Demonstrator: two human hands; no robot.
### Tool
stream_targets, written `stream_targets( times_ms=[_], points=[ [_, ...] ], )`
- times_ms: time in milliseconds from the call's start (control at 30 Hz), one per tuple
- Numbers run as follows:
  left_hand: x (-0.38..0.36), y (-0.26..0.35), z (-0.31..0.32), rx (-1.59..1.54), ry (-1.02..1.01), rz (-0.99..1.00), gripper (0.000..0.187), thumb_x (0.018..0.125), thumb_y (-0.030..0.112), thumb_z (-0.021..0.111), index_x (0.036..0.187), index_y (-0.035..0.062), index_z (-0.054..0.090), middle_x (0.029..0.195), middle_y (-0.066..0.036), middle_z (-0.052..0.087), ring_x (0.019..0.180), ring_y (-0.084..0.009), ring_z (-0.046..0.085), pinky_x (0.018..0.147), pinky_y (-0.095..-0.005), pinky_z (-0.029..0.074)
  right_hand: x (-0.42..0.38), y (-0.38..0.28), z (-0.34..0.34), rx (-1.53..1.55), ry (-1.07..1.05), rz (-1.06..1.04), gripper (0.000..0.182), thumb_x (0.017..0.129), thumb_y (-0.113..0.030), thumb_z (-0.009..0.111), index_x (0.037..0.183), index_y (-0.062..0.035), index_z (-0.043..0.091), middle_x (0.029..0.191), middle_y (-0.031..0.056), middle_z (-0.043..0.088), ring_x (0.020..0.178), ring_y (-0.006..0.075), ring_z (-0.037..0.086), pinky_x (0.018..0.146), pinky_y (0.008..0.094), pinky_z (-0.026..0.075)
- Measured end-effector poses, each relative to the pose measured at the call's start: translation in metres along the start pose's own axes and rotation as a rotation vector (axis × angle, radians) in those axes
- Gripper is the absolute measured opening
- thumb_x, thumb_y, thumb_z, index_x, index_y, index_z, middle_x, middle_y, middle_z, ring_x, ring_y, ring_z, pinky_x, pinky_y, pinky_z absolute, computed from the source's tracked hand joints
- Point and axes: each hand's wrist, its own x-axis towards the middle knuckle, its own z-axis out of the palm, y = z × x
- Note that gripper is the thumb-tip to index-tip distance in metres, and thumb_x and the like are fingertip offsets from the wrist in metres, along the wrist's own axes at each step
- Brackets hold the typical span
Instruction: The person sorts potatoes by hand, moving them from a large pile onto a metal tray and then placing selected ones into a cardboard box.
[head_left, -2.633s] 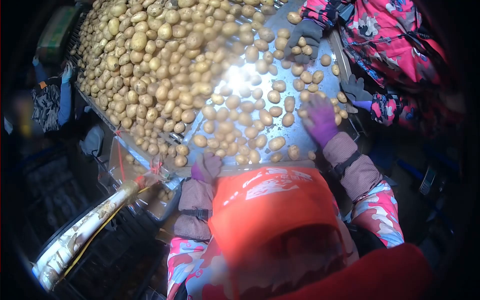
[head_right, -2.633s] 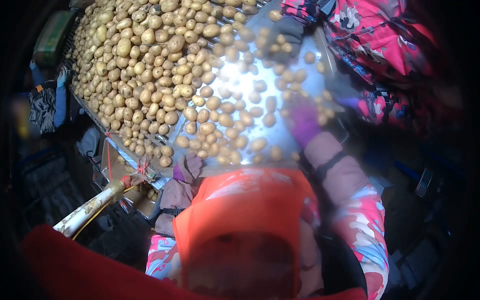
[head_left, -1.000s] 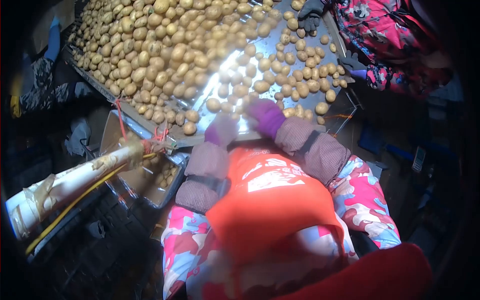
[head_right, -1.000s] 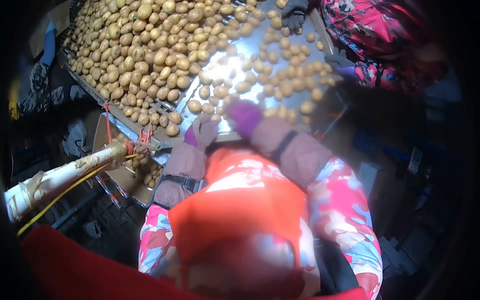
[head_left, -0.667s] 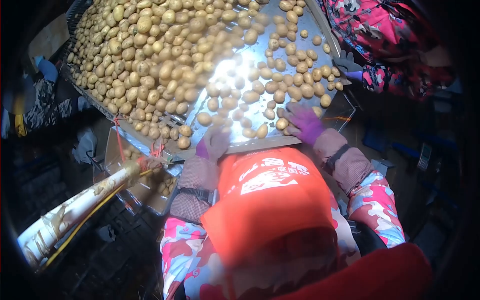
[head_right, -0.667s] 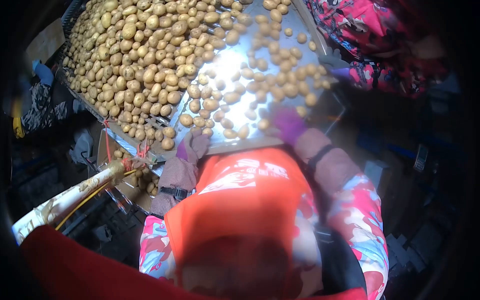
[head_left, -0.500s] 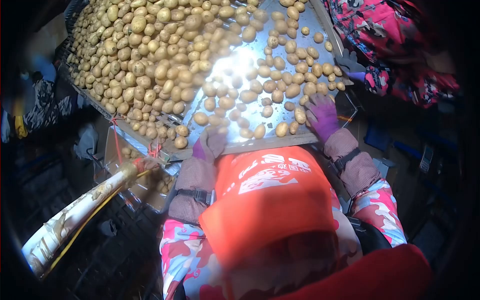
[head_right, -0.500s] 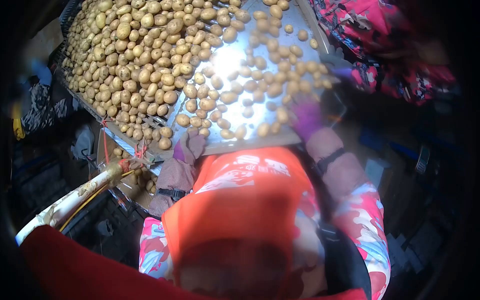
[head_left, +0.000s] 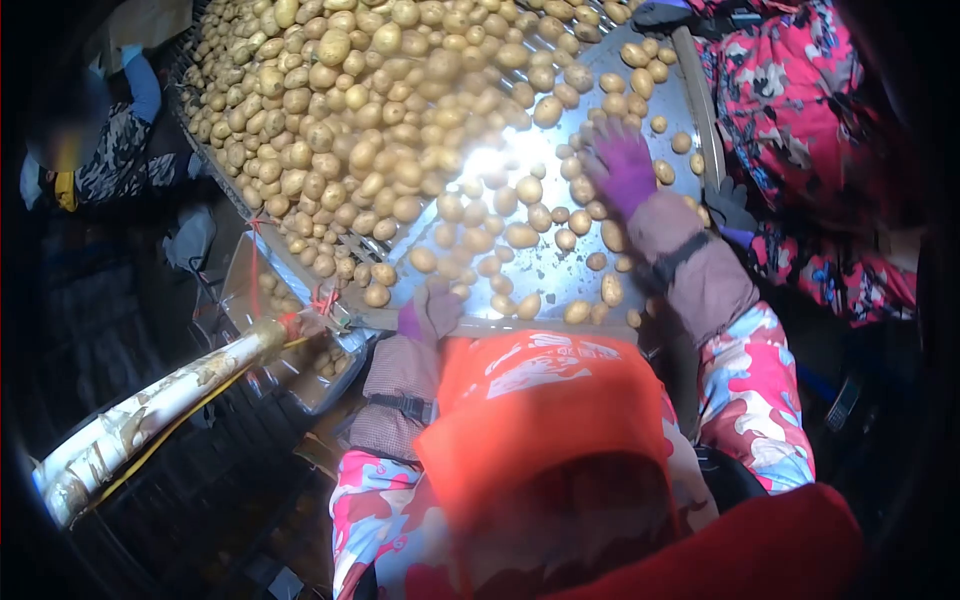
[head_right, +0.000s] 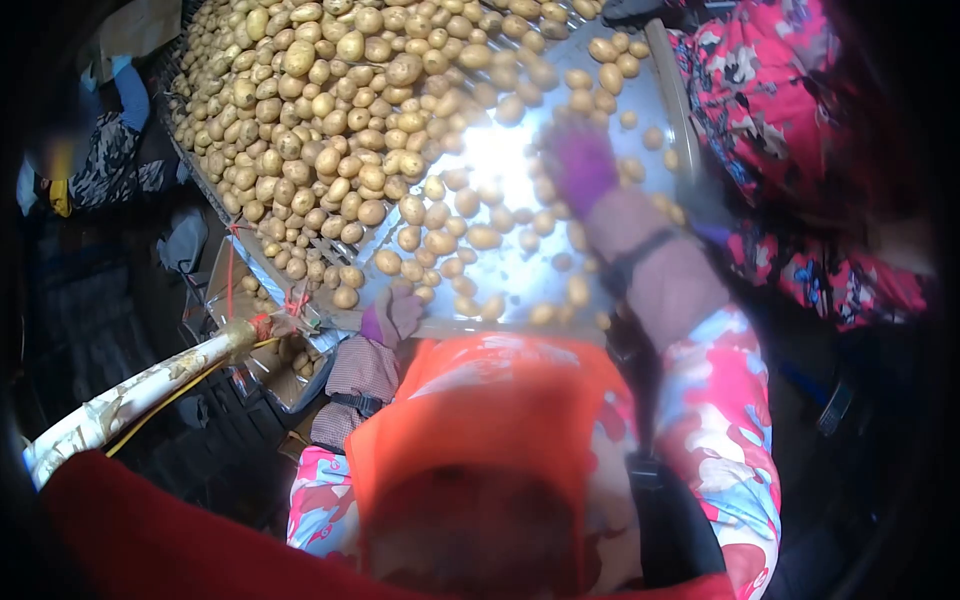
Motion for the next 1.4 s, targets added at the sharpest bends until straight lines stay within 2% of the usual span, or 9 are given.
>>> stream_targets(
  times_ms=[300,367,433,633,700,767,967,1267,1400],
  points=[
    [-0.008,0.007,0.008,-0.006,0.056,-0.031,0.054,0.096,0.051,0.049,0.122,0.0058,0.06,0.105,-0.014,0.071,0.08,-0.0279,0.068,0.067,-0.0403,0.055,0.138,-0.064,0.098,0.008,-0.086,0.004,0.064,0.088,-0.049,0.056,0.145,-0.0216,0.047,0.148,0.0112,0.046,0.145,0.033,0.029,0.118,0.0566,0.016],
    [-0.005,0.006,0.009,-0.034,0.051,-0.06,0.053,0.096,0.051,0.049,0.122,0.006,0.06,0.105,-0.014,0.071,0.081,-0.0282,0.068,0.066,-0.0403,0.055,0.112,-0.087,0.063,0.085,-0.358,-0.153,0.062,0.087,-0.047,0.058,0.142,-0.0211,0.049,0.146,0.0125,0.046,0.144,0.0336,0.03,0.117,0.0602,0.015],
    [0.001,0.002,0.007,-0.045,0.048,-0.068,0.053,0.096,0.051,0.049,0.123,0.0061,0.06,0.105,-0.014,0.071,0.081,-0.0282,0.068,0.067,-0.0402,0.055,0.058,-0.077,0.108,0.141,-0.116,-0.501,0.058,0.084,-0.045,0.061,0.136,-0.0201,0.054,0.144,0.0118,0.047,0.143,0.0332,0.032,0.116,0.0625,0.016],
    [0.013,-0.006,-0.005,-0.015,0.042,-0.045,0.054,0.096,0.051,0.048,0.123,0.0065,0.061,0.105,-0.014,0.071,0.083,-0.0283,0.069,0.068,-0.0399,0.055,-0.03,-0.081,0.055,0.321,-0.02,-0.541,0.036,0.084,-0.033,0.061,0.115,-0.0155,0.066,0.132,0.0101,0.057,0.127,0.0335,0.05,0.111,0.0586,0.031],
    [0.015,-0.009,-0.009,-0.005,0.035,-0.032,0.054,0.097,0.052,0.047,0.123,0.0066,0.061,0.106,-0.014,0.071,0.083,-0.0284,0.069,0.068,-0.0398,0.055,-0.007,-0.053,0.022,0.392,-0.4,-0.087,0.035,0.083,-0.03,0.061,0.114,-0.0126,0.067,0.119,0.0115,0.063,0.113,0.0321,0.058,0.1,0.0475,0.044],
    [0.018,-0.011,-0.014,-0.001,0.028,-0.019,0.054,0.097,0.052,0.047,0.123,0.0067,0.061,0.106,-0.013,0.071,0.084,-0.0284,0.069,0.069,-0.0397,0.055,0.0,-0.007,0.008,0.495,0.067,0.048,0.028,0.086,-0.022,0.059,0.109,-0.0071,0.065,0.102,0.0132,0.064,0.097,0.0329,0.06,0.085,0.0448,0.049],
    [0.049,-0.025,-0.045,-0.057,-0.186,-0.029,0.054,0.099,0.052,0.042,0.125,0.0079,0.059,0.107,-0.013,0.071,0.088,-0.0278,0.069,0.073,-0.0385,0.054,-0.018,0.044,0.033,0.028,-0.308,0.462,0.061,0.091,-0.035,0.058,0.146,-0.0153,0.043,0.151,0.0172,0.038,0.138,0.0377,0.036,0.111,0.0508,0.032],
    [0.0,0.0,0.001,0.112,0.011,0.047,0.055,0.1,0.052,0.039,0.128,0.008,0.057,0.109,-0.013,0.071,0.09,-0.0264,0.069,0.074,-0.0377,0.053,-0.2,0.011,0.024,-0.208,-0.205,-0.004,0.057,0.09,-0.032,0.058,0.144,-0.0154,0.048,0.149,0.0182,0.041,0.138,0.0447,0.034,0.113,0.0549,0.028],
    [-0.003,-0.003,0.003,0.141,0.029,0.063,0.055,0.101,0.051,0.038,0.126,0.0064,0.059,0.109,-0.013,0.071,0.088,-0.026,0.069,0.069,-0.0376,0.054,-0.178,-0.026,-0.009,0.222,-0.258,0.377,0.043,0.086,-0.02,0.06,0.127,-0.0097,0.059,0.131,0.0163,0.055,0.125,0.042,0.047,0.106,0.0564,0.035]
  ],
)
